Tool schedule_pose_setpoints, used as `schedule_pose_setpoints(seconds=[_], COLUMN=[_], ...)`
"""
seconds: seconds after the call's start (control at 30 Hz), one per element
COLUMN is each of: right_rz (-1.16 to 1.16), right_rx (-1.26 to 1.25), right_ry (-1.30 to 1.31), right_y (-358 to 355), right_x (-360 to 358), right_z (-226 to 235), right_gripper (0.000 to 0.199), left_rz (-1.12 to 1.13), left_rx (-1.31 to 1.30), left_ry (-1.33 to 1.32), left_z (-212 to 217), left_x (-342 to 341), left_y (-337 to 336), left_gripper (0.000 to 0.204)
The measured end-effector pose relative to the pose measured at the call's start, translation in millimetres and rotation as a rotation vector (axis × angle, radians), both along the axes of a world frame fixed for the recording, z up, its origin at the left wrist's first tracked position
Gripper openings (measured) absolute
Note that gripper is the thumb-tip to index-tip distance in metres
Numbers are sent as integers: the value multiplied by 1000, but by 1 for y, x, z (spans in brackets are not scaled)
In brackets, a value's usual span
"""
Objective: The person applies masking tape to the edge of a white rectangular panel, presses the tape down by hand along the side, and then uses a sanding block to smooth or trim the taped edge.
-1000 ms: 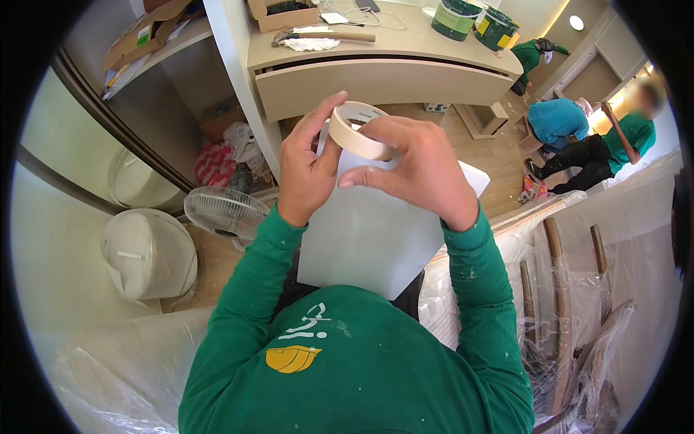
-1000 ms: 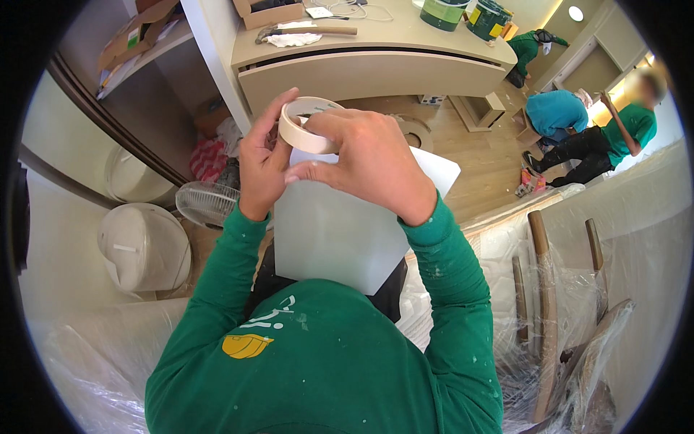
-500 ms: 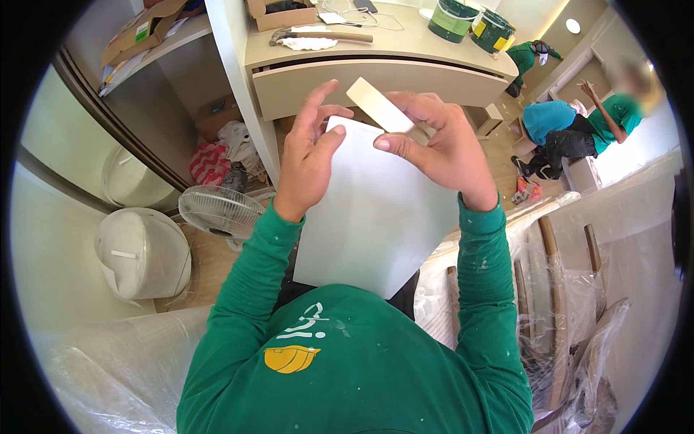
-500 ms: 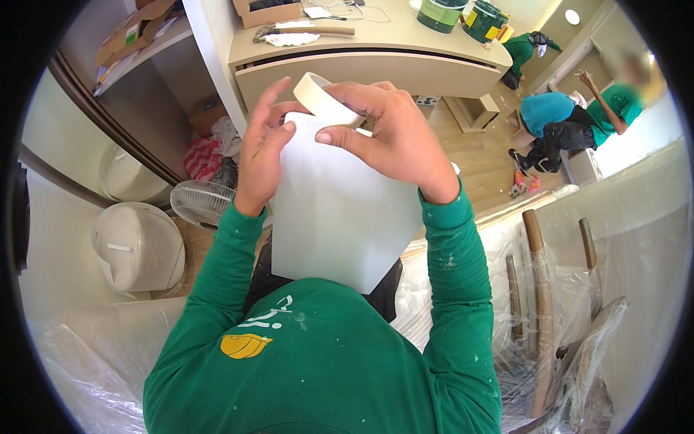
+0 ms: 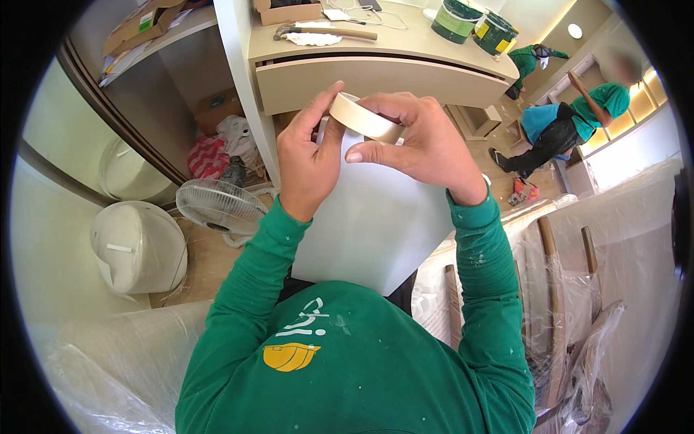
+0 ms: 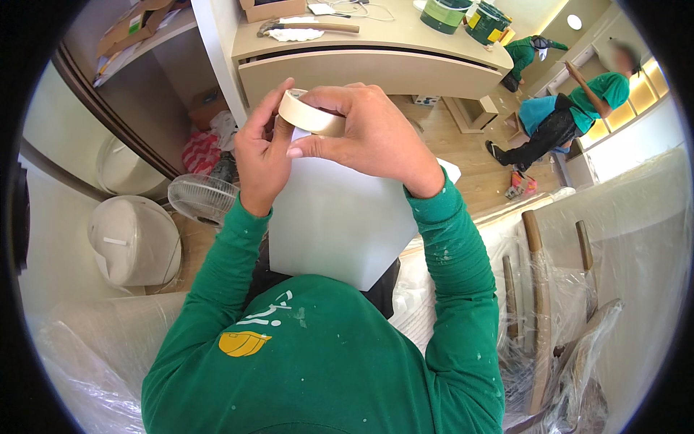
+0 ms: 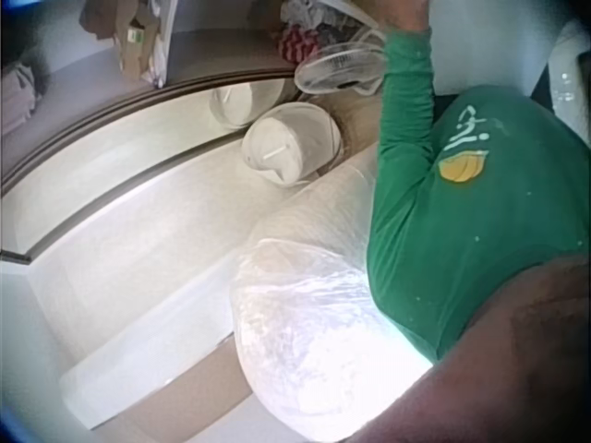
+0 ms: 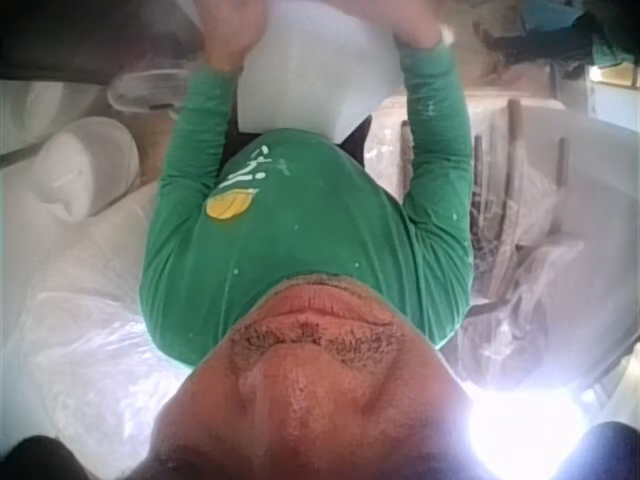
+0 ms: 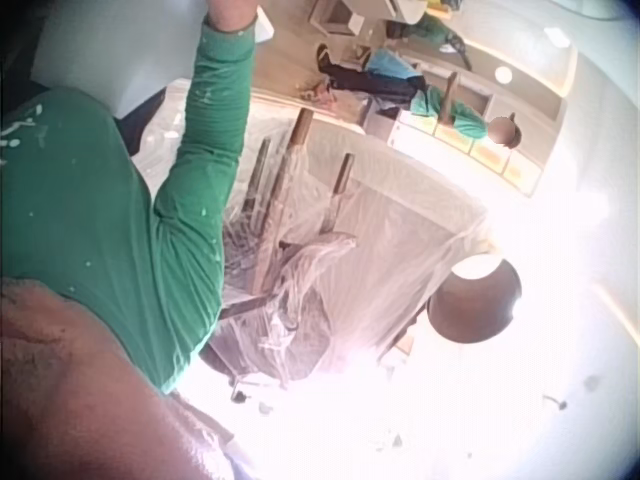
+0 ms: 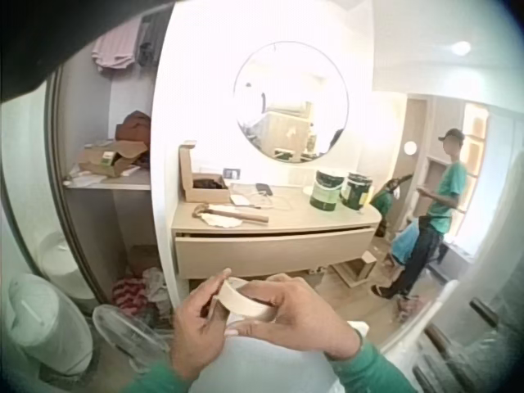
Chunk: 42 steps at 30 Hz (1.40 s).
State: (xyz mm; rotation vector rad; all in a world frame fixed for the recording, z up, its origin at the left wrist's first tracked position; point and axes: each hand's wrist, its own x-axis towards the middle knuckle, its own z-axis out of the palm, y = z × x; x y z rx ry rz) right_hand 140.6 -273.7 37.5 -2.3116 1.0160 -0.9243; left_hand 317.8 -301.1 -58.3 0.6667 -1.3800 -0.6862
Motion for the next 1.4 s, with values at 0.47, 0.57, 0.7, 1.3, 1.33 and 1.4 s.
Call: schedule_pose_setpoints(seconds=[0.47, 0.57, 0.7, 1.3, 1.33, 1.4], right_rz=[35, 36, 141, -164, -184, -187], right_rx=[4, 39, -19, -425, -460, -509], right_ry=[-127, -25, -96, 78, 115, 184], right_y=[1, 7, 3, -6, -5, -10], right_x=[-11, -17, -21, -23, -23, -26], right_z=[-9, -3, -5, -29, -28, -25], right_gripper=[40, 37, 36, 33, 33, 33], left_rz=[-8, -28, -76, -355, -358, -364], left_rx=[2, 66, 177, 207, 231, 281], left_ry=[4, -72, -110, 161, 153, 138], left_z=[6, 4, -5, 3, 4, 9], left_x=[-14, -8, 1, -2, -1, 3], left_y=[-2, -3, -9, 2, 3, 3], left_gripper=[27, 27, 25, 24, 24, 24])
